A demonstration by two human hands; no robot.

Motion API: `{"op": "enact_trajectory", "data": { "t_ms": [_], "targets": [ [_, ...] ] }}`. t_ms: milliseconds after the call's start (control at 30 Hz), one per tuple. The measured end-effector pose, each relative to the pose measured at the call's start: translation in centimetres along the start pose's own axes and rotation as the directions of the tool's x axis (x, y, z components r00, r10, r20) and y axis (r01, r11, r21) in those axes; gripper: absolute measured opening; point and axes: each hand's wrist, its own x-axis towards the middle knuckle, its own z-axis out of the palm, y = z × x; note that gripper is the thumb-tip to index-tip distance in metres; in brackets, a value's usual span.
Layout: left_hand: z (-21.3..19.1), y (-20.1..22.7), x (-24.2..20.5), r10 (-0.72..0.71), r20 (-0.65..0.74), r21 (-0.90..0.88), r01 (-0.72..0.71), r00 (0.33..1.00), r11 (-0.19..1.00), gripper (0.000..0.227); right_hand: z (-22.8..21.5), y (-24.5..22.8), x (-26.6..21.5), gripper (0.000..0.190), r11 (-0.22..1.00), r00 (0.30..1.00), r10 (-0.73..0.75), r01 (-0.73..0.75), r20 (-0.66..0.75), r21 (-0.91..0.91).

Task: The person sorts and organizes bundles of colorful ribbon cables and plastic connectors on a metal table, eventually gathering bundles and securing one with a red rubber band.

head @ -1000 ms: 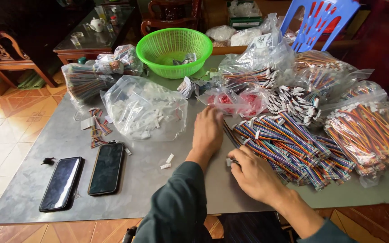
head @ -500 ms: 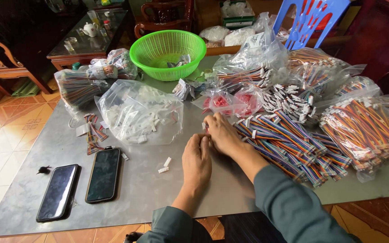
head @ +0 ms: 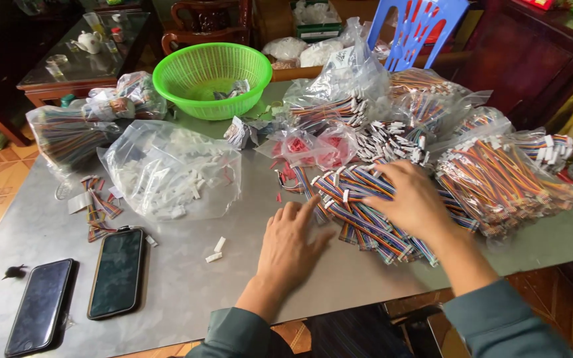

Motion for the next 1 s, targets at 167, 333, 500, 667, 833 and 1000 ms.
{"op": "enact_trajectory", "data": {
  "t_ms": [167,333,500,667,833,1000],
  "targets": [
    [2.4,0.9,0.8,0.052,0.025,0.125,-0.055,0.998,0.991,0.049,-0.2,2.5,-3.1,0.058,0.983,0.982,0.184,-0.184,0.036,0.000],
    [5.3,-0.4,0.7,0.066,-0.030,0.223,-0.058,0.997,0.973,0.026,2.7,4.6,-4.4,0.041,0.989,0.995,0.035,-0.048,-0.091,-0.141],
    [2.4,1.3,0.0,0.008,-0.244,0.028,-0.001,0.970,1.000,0.006,5.0,5.3,-4.1,0.046,0.973,0.968,0.048,-0.101,-0.246,-0.208],
    [0.9,2.4,-0.7,0.041,-0.288,-0.067,-0.062,0.957,0.996,0.013,3.8,1.5,-5.3,0.098,0.980,0.993,-0.020,-0.004,-0.119,-0.199],
    [0.8,3.8,-2.5,0.137,-0.147,-0.077,-0.149,0.980,0.986,0.012,4.9,1.0,-5.6,0.074,0.948,0.966,-0.113,0.035,-0.232,-0.317],
    [-0.9,5.7,-2.0,-0.089,0.020,-0.008,0.089,0.996,0.996,0.073,4.3,-0.7,-6.2,0.071,0.959,0.984,-0.077,0.029,-0.162,-0.282]
  ]
}}
